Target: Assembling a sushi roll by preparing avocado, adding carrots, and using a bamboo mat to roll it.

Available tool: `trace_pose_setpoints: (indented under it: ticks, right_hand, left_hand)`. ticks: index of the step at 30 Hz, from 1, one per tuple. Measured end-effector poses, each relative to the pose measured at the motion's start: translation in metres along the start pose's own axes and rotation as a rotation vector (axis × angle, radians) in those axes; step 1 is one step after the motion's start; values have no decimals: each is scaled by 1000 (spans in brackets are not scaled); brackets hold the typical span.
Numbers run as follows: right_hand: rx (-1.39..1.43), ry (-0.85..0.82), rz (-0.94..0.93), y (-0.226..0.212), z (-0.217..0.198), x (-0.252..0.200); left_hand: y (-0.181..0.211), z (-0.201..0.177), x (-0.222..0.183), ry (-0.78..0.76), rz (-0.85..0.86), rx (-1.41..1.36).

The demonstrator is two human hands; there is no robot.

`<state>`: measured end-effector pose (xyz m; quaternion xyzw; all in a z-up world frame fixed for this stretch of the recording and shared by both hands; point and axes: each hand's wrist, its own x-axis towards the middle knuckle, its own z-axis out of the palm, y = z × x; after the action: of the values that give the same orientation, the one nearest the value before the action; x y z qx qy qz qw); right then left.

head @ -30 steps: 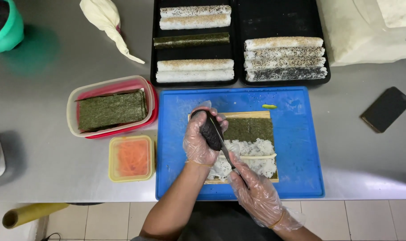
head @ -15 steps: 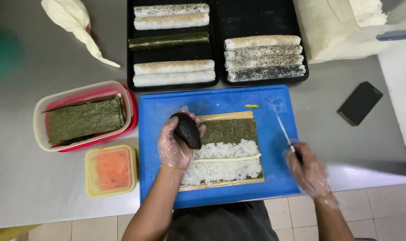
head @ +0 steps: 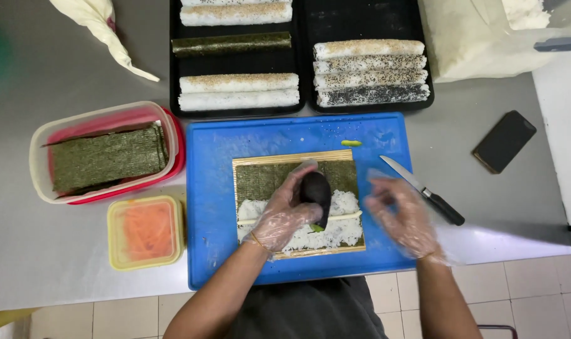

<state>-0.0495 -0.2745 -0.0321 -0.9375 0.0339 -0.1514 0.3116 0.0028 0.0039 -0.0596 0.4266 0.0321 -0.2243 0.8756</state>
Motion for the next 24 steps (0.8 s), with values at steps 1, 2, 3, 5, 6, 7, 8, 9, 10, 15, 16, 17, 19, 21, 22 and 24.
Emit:
trace_pose_setpoints:
  ticks: [1,2,3,5,6,7,8,9,10,15,16,17,19,21,22,24]
  right_hand:
    - [295,-246,68,-25,4,7]
    - [591,-490,135,-50,8,14]
    - [590,-488,139,-49,12,14]
    - [774,-535,306,-50,23,16]
    - [774,-539,304,-53,22,13]
    - [840,-518,386,-57,22,9]
    - [904,-496,469,-60,22,5]
    - [905,-500,471,-62,21,8]
    - [972,-516,500,-65,20,11]
    - [989,-647,592,-49,28,15]
    - [994,-641,564,-50,31,16]
    - [1000,-634,537,-51,33,16]
    - [944,-646,449,-57,30,17]
    - [887,-656,364,-60,27,18]
    - [866,-652,342,-60,26,18]
    - [847,-646,317,-66,22,21]
  left_hand:
    - [-3,4,1,-63,6,107]
    - [-5,7,1,-127,12,214]
    - [-3,10,-1,-130,8,213]
    - [3,14,-5,-153,28,386]
    - [10,16,-5,-149,31,385]
    - [16,18,-7,-142,25,431]
    - [22,20,-9,-135,19,477]
    - [26,21,-10,-131,17,476]
    - [29,22,-10,-138,-3,632]
    - [49,48,-18,-130,-206,974]
    - [52,51,-18,-117,-223,966]
    - [55,54,-18,-106,-240,957]
    - [51,49,-15,-110,-229,952]
    - [49,45,-13,-115,-220,946]
    - [49,43,-12,-121,-222,935]
    - [50,43,-9,-128,-224,927]
